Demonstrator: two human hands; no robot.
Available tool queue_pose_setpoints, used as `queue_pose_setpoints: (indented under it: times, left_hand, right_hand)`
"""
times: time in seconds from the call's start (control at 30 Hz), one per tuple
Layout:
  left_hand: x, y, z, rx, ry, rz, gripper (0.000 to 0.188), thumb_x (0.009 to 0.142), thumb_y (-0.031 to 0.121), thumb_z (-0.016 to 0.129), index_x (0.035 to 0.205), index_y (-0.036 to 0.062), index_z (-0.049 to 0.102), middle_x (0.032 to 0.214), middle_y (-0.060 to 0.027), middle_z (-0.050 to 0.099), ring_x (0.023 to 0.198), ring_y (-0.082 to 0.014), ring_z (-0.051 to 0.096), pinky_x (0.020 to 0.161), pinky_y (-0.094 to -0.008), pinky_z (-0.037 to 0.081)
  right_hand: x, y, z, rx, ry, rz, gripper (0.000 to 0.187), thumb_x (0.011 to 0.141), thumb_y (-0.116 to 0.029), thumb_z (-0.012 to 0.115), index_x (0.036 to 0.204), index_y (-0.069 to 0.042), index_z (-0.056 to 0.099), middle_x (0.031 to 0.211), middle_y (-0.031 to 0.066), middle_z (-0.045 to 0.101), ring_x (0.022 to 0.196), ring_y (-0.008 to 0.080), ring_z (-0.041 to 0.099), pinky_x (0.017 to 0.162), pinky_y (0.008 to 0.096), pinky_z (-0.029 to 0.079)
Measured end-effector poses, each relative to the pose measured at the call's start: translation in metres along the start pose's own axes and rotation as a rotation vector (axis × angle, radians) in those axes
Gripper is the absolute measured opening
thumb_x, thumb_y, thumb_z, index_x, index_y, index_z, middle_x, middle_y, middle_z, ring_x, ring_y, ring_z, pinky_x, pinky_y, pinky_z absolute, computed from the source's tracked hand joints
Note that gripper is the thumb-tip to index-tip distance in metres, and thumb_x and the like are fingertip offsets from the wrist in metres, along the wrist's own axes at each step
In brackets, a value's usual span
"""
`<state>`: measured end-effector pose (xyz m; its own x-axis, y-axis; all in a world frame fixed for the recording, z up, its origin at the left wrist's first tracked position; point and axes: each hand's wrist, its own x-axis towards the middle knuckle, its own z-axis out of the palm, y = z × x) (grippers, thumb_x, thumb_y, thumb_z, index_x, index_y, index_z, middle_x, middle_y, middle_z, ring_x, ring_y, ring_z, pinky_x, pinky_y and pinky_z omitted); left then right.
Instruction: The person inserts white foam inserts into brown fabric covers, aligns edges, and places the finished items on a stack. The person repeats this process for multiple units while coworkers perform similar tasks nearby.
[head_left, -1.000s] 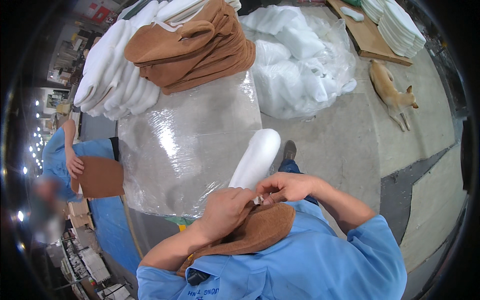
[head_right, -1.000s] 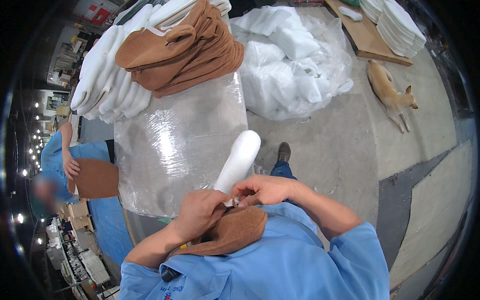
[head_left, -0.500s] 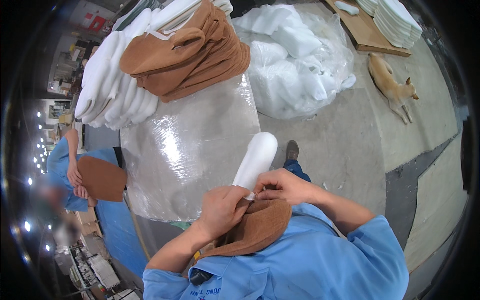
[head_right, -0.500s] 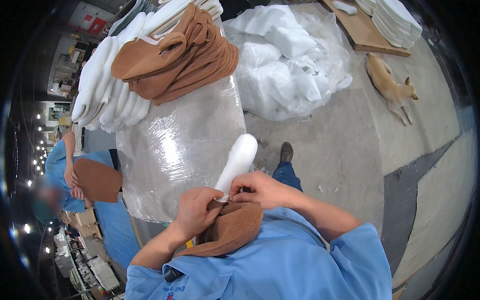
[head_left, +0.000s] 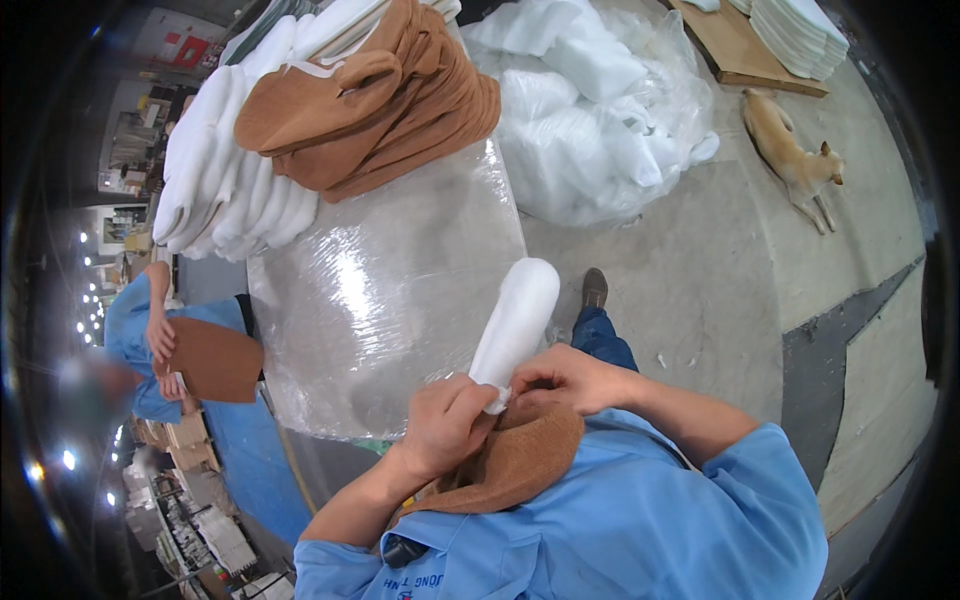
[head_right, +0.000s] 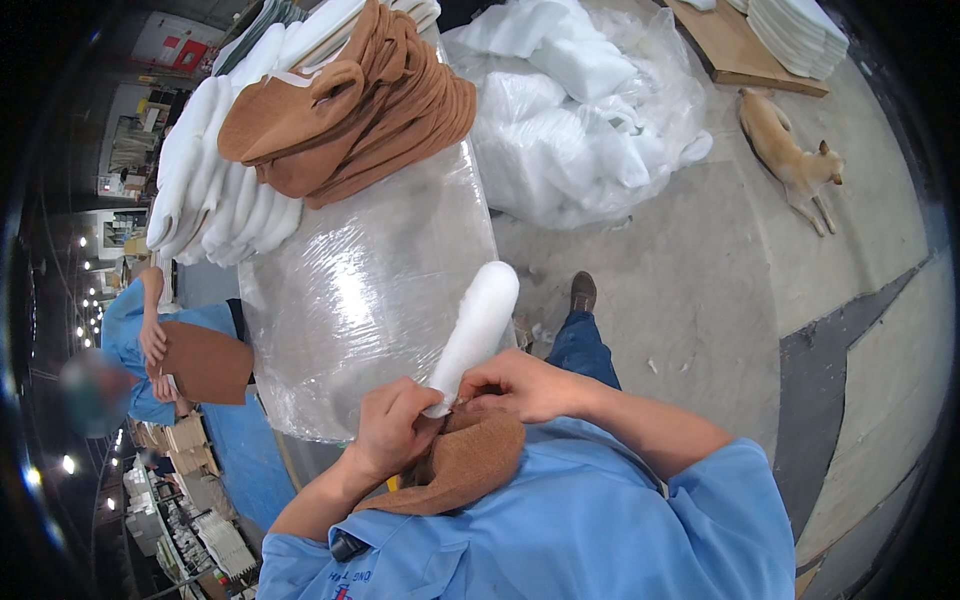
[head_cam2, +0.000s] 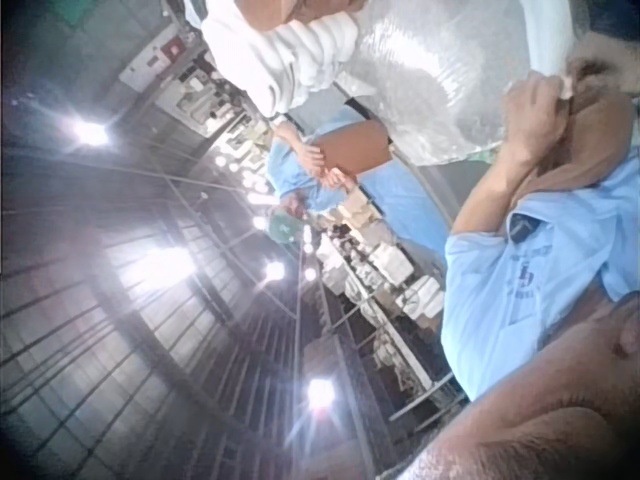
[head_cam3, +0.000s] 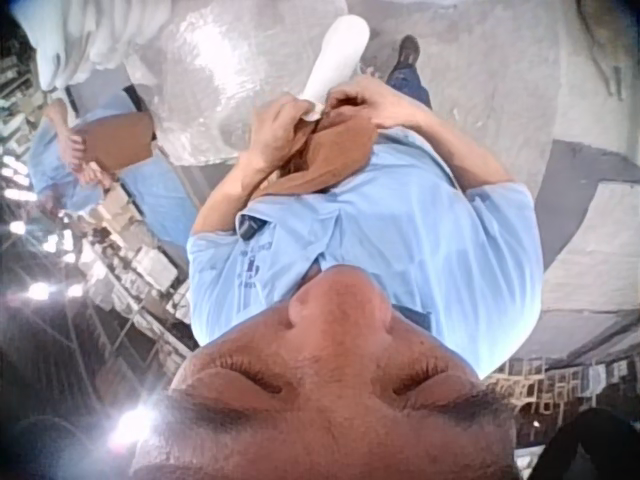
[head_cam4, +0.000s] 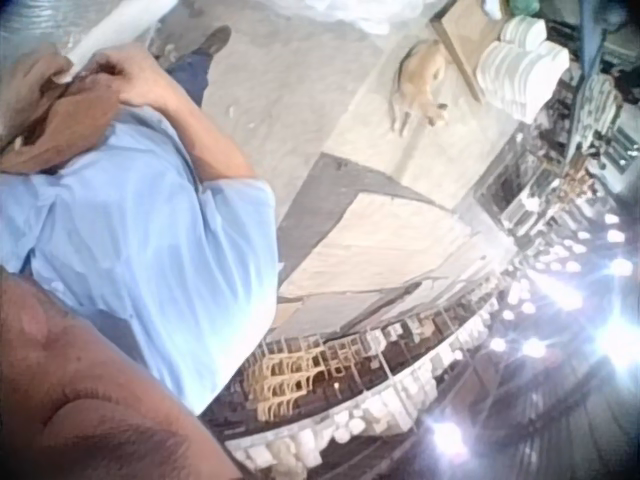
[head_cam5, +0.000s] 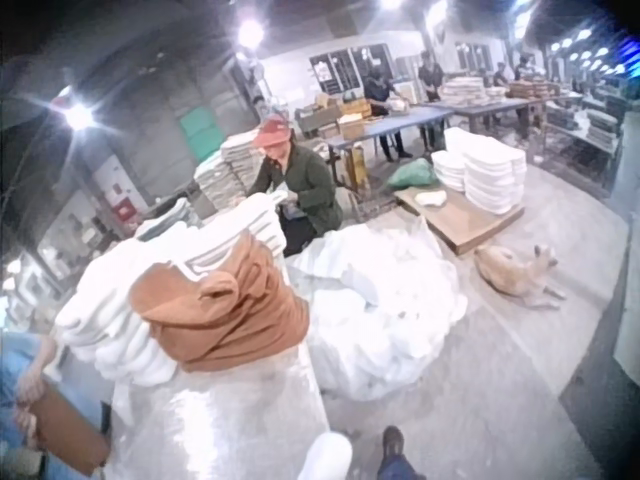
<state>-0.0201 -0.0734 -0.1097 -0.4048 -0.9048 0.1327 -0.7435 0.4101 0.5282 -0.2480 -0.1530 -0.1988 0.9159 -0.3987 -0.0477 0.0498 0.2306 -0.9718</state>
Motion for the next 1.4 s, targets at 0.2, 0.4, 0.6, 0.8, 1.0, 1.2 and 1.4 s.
queue_pose_setpoints:
  times: [0.2,0.4,0.6,0.8,1.0,1.2,1.4]
  left_hand:
    - [-0.003,0.001,-0.003,0.021,-0.016,-0.111,0.033,0.077,0.003,0.084,0.106,0.0106,0.070,0.079,-0.0104,0.062,0.065,-0.0327,0.065,0.057,-0.0406,0.051]
    - [0.008,0.011,-0.014,-0.094,-0.188,-0.349,0.027,0.087,0.007,0.077,0.112,0.0131,0.071,0.090,-0.0124,0.065,0.082,-0.0374,0.069,0.068,-0.0429,0.055]
    - [0.018,0.005,-0.012,-0.271,-0.266,-0.413,0.022,0.090,0.010,0.072,0.112,0.0110,0.071,0.099,-0.0144,0.069,0.092,-0.0360,0.070,0.077,-0.0421,0.055]
    - [0.027,-0.016,-0.011,-0.613,-0.613,-0.719,0.025,0.098,0.021,0.074,0.116,0.0049,0.072,0.099,-0.0086,0.075,0.087,-0.0178,0.068,0.080,-0.0323,0.053]
    - [0.035,-0.036,-0.003,-0.945,-0.609,-0.843,0.027,0.102,0.024,0.072,0.118,0.0024,0.074,0.097,-0.0026,0.075,0.089,-0.0087,0.065,0.082,-0.0292,0.054]
    - [0.032,-0.023,0.002,-0.513,-0.354,-0.512,0.024,0.100,0.019,0.072,0.118,0.0026,0.073,0.102,-0.0124,0.077,0.093,-0.0195,0.073,0.084,-0.0315,0.055]
    - [0.041,-0.009,-0.005,-0.552,-0.360,-0.514,0.018,0.099,0.014,0.072,0.114,0.0041,0.074,0.102,-0.0080,0.076,0.095,-0.0192,0.073,0.084,-0.0311,0.055]
  right_hand:
    - [-0.017,0.012,0.011,0.006,0.204,-0.011,0.014,0.100,-0.012,0.068,0.108,-0.001,0.067,0.096,0.0095,0.072,0.089,0.0154,0.066,0.080,0.0333,0.052]
    - [-0.022,0.026,0.029,0.321,0.343,-0.042,0.009,0.105,-0.009,0.060,0.113,-0.005,0.060,0.109,0.0035,0.064,0.105,0.0116,0.057,0.093,0.0302,0.047]
    - [-0.019,0.022,0.038,0.647,0.204,0.054,0.010,0.108,-0.010,0.063,0.117,-0.007,0.058,0.112,0.0008,0.064,0.104,0.0074,0.057,0.092,0.0276,0.048]
    - [-0.021,0.038,0.043,0.655,0.455,0.034,0.008,0.106,-0.012,0.068,0.104,-0.005,0.065,0.099,0.0013,0.068,0.094,0.0083,0.062,0.086,0.0284,0.052]
    - [-0.016,0.042,0.041,0.709,0.581,-0.026,0.010,0.105,-0.012,0.070,0.105,-0.003,0.066,0.098,0.0029,0.071,0.090,0.0100,0.065,0.082,0.0291,0.055]
    - [-0.017,0.030,0.024,0.748,0.323,0.179,0.015,0.102,-0.013,0.073,0.111,-0.001,0.071,0.104,0.0037,0.071,0.090,0.0121,0.066,0.082,0.0300,0.055]
    - [-0.022,0.031,0.028,0.159,0.657,-0.052,0.006,0.103,-0.007,0.070,0.106,-0.002,0.071,0.111,0.0046,0.061,0.097,0.0129,0.060,0.085,0.0284,0.050]
